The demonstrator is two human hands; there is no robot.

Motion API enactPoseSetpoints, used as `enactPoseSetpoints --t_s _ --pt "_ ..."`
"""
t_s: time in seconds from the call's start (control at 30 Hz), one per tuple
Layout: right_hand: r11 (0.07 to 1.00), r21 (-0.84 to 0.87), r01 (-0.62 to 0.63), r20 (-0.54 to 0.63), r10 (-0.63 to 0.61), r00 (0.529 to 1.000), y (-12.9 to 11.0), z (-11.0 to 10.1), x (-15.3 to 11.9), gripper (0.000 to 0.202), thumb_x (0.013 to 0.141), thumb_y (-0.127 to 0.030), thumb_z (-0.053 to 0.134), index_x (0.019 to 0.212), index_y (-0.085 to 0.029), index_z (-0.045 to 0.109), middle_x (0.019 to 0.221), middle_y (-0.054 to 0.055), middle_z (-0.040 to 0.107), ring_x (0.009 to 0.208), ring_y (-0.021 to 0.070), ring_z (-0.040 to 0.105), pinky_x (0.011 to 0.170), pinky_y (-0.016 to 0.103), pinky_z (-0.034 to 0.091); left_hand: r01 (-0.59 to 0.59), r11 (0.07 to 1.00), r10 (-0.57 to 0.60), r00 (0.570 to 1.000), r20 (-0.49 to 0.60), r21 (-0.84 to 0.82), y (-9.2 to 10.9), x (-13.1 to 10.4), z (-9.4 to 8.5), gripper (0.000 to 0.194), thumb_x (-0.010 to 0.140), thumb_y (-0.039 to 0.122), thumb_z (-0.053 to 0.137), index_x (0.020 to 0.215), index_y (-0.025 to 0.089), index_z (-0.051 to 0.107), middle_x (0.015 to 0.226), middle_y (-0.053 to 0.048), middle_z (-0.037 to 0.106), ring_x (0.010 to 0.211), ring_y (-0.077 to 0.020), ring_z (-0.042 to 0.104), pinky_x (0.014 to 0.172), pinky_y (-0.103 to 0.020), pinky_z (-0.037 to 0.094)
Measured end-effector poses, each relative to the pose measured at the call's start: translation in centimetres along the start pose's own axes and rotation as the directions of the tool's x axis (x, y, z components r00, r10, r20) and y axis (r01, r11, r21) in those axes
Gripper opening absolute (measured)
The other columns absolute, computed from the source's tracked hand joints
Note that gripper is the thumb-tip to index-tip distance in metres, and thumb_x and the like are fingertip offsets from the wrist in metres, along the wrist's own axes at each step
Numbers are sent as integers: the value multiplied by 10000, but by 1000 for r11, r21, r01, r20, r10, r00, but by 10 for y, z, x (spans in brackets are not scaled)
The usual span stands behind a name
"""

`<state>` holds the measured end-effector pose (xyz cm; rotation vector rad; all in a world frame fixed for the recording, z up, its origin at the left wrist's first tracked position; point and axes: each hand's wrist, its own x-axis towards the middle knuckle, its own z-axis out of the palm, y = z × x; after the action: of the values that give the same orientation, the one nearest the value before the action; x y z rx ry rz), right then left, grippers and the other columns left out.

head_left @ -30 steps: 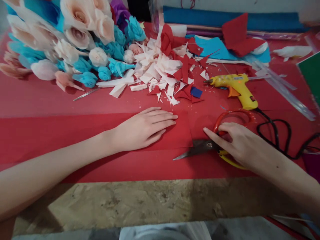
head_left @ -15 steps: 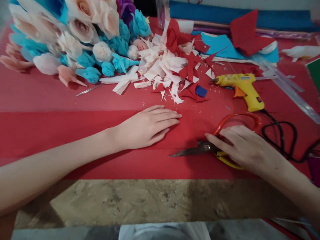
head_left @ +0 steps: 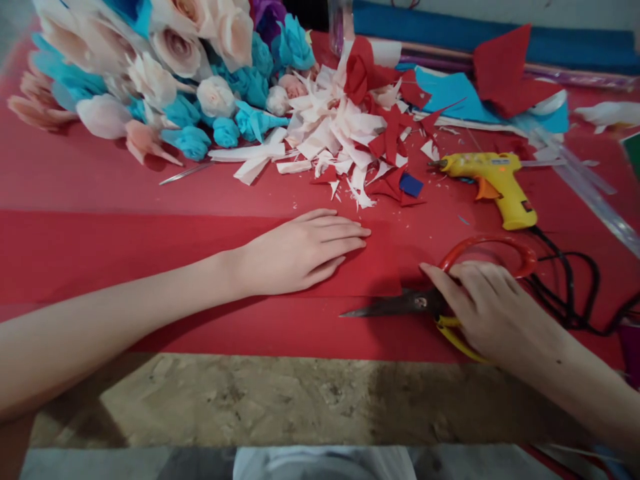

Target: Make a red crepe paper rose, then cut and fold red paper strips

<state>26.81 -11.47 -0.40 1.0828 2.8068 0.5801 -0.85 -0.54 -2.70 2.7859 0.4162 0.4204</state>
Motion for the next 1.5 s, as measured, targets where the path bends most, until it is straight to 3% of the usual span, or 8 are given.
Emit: enactPoseSetpoints --t_s 0.23,0.4,0.67,0.9,1.07,1.23,1.5 --pt "994 111 9 9 -10 1000 -3 0 15 381 882 -175 329 1177 24 466 848 146 505 815 280 475 705 371 398 -7 1000 8 1000 -13 14 1 0 1 338 914 167 411 1228 101 516 1299 -77 552 1194 -213 514 1044 -412 405" --pt "993 105 51 -12 -50 999 0 -2 17 315 852 -77 350 1094 3 537 782 117 525 766 247 462 701 347 381 -15 999 15 1000 -13 36 1 0 1 340 909 163 410 1223 92 519 1297 -77 554 1193 -216 517 1044 -415 410" --pt "985 144 94 -58 -87 995 3 -8 12 280 866 -77 353 949 -34 617 711 105 560 709 224 468 701 345 366 -21 999 21 1000 -10 46 2 2 0 326 908 157 401 1196 93 540 1288 -97 560 1189 -217 524 1025 -411 426" --pt "999 54 -2 38 0 999 -4 -12 8 369 846 -86 321 1091 31 570 712 133 547 688 251 455 660 363 321 -16 999 17 1000 -6 33 2 2 0 334 904 148 404 1207 88 533 1300 -94 550 1191 -226 520 1032 -428 415" --pt "1000 2 13 70 -13 997 -10 -10 16 439 859 -200 305 1141 44 536 758 160 547 702 272 465 651 381 303 -18 1000 18 1000 -17 23 1 1 0 334 904 152 406 1206 92 535 1293 -99 555 1193 -222 517 1035 -416 409" --pt "1000 18 7 80 -8 997 -16 -9 31 376 816 -107 378 1145 24 501 771 127 533 709 266 459 654 365 331 -24 1000 25 999 -32 18 0 0 1 332 910 155 397 1204 95 538 1290 -97 558 1192 -224 518 1037 -411 406" --pt "990 100 101 -30 -98 995 -9 -10 33 301 843 -72 352 1065 16 535 726 102 541 700 234 453 683 357 352 -13 999 14 1000 -19 29 1 1 1 338 897 155 417 1208 106 539 1297 -98 552 1192 -227 517 1036 -408 404"
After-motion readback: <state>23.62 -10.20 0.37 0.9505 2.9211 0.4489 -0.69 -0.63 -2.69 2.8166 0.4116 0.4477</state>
